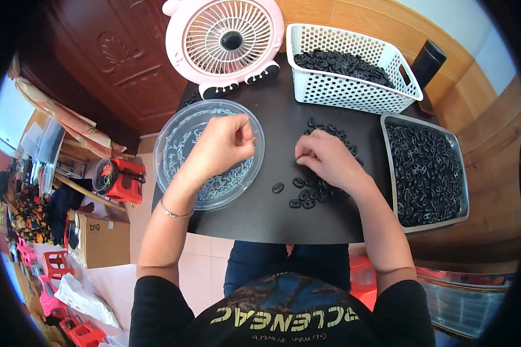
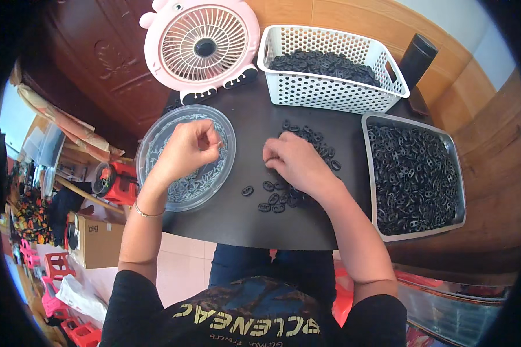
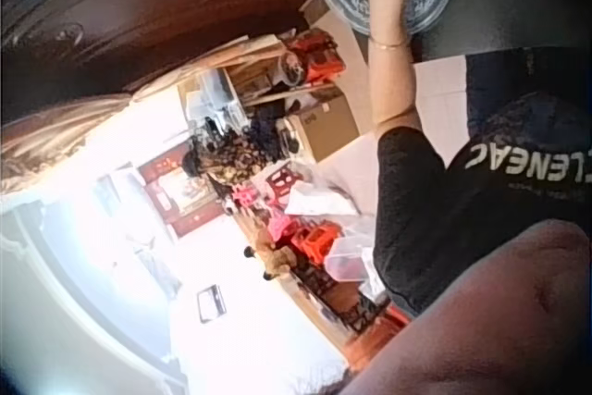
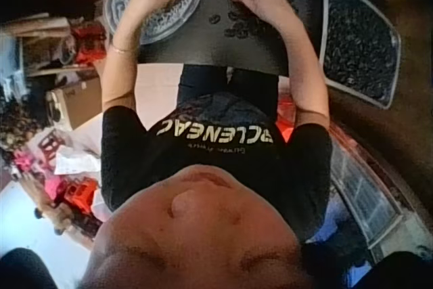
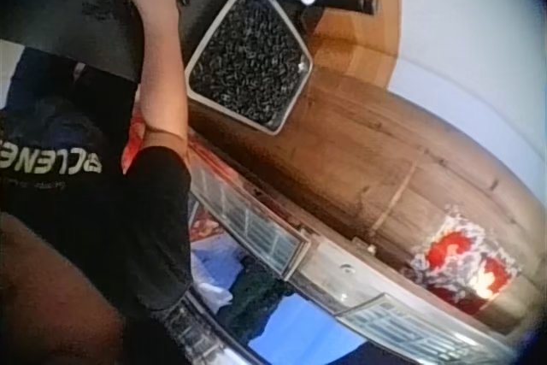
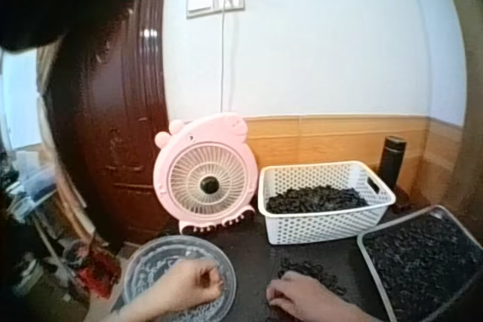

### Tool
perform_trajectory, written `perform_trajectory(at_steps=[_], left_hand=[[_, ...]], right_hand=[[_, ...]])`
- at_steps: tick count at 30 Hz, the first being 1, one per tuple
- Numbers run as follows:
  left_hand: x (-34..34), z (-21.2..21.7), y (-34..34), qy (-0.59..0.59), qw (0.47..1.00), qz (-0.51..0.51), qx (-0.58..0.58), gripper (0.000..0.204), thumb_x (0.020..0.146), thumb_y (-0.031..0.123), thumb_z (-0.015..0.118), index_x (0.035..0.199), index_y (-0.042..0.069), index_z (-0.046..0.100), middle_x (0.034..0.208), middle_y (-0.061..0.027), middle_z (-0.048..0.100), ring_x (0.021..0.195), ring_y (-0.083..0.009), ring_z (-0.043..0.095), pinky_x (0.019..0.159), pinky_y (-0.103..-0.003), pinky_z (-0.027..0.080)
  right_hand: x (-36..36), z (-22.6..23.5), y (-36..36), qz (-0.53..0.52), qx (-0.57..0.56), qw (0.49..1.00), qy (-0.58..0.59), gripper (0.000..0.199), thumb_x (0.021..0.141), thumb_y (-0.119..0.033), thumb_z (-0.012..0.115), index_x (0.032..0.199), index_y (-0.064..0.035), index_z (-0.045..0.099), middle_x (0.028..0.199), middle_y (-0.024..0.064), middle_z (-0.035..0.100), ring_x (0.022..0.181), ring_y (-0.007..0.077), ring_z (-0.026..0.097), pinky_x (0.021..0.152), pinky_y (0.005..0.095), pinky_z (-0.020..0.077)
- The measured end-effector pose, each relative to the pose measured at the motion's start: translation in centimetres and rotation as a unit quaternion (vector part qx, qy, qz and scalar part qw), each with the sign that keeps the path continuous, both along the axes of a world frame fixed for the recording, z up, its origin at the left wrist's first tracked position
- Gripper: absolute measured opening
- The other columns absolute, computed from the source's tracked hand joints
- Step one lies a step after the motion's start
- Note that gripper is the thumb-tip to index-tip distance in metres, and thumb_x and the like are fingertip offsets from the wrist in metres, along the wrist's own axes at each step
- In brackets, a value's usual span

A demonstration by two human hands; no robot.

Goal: The person sits at a table and repeatedly picks up small black plastic rings and silver screws. They insert the screws into the rings and place the assembled units into a white basket.

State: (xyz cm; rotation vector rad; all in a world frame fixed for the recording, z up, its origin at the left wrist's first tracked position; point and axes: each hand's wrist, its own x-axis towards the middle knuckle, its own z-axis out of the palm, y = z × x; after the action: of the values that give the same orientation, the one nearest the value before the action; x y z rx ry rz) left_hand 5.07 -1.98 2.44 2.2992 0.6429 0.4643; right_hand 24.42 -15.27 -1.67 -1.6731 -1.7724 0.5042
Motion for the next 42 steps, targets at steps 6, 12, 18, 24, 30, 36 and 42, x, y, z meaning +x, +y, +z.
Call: perform_trajectory(at_steps=[6,12,18,24,30,36,42], left_hand=[[3.2,-0.2,-1.3,-0.155,0.949,-0.084,-0.26,0.01,0.074,-0.001,0.06,0.073,0.003,0.052,0.075,-0.0015,0.059,0.069,-0.0056,0.056,0.062,-0.019,0.046],[3.8,-1.8,-1.9,-0.194,0.904,-0.086,-0.37,0.01,0.074,-0.001,0.062,0.083,0.001,0.057,0.075,-0.0026,0.06,0.069,-0.0058,0.057,0.063,-0.018,0.046],[3.3,-2.6,-2.6,-0.228,0.871,-0.064,-0.43,0.015,0.074,-0.002,0.062,0.088,0.002,0.056,0.076,-0.0019,0.06,0.071,-0.005,0.056,0.064,-0.017,0.045],[3.5,-2.7,-2.6,-0.254,0.878,-0.063,-0.402,0.03,0.073,-0.005,0.063,0.1,0.002,0.052,0.078,0.0001,0.059,0.072,-0.0033,0.055,0.066,-0.016,0.044],[3.7,-2.9,-2.9,-0.243,0.883,-0.061,-0.396,0.035,0.073,-0.006,0.063,0.105,0.002,0.049,0.075,0.001,0.058,0.071,-0.0028,0.053,0.067,-0.016,0.042],[3.8,-2.8,-2.8,-0.238,0.884,-0.059,-0.398,0.037,0.073,-0.006,0.062,0.106,0.002,0.048,0.074,0.0009,0.058,0.071,-0.0028,0.053,0.067,-0.015,0.042],[3.8,-3.0,-2.8,-0.242,0.887,-0.059,-0.388,0.039,0.073,-0.006,0.062,0.108,0.001,0.047,0.074,0.0003,0.058,0.069,-0.0026,0.053,0.066,-0.015,0.042]], right_hand=[[-0.2,1.8,0.4,-0.069,-0.022,0.955,0.287,0.009,0.081,-0.011,0.06,0.086,-0.0057,0.055,0.07,0.0021,0.056,0.063,0.0093,0.056,0.057,0.0223,0.0438],[0.1,0.5,-0.2,-0.077,0.062,0.884,0.457,0.008,0.085,-0.01,0.055,0.089,-0.0033,0.053,0.077,0.0032,0.058,0.072,0.0097,0.059,0.063,0.0211,0.046],[-0.8,0.0,-0.2,-0.059,0.07,0.88,0.466,0.007,0.085,-0.006,0.054,0.089,-0.0012,0.053,0.082,0.0045,0.058,0.075,0.0111,0.06,0.065,0.0216,0.0462],[-1.2,0.0,-0.5,-0.065,0.071,0.913,0.396,0.015,0.082,-0.001,0.055,0.097,-0.0006,0.056,0.087,0.0045,0.06,0.078,0.0092,0.059,0.07,0.0211,0.0464],[-1.5,0.0,-0.6,-0.084,0.082,0.919,0.377,0.015,0.08,0.0,0.057,0.095,-0.001,0.06,0.084,0.0039,0.061,0.076,0.0077,0.059,0.069,0.0207,0.0467],[-1.4,-0.5,-0.3,-0.085,0.103,0.93,0.343,0.015,0.078,0.0,0.059,0.093,-0.0021,0.062,0.083,0.0043,0.062,0.074,0.0084,0.06,0.067,0.0214,0.0477],[-1.5,-0.6,-0.3,-0.092,0.114,0.934,0.327,0.015,0.077,0.0,0.061,0.091,-0.0025,0.064,0.082,0.0053,0.061,0.072,0.0095,0.06,0.065,0.0221,0.0484]])
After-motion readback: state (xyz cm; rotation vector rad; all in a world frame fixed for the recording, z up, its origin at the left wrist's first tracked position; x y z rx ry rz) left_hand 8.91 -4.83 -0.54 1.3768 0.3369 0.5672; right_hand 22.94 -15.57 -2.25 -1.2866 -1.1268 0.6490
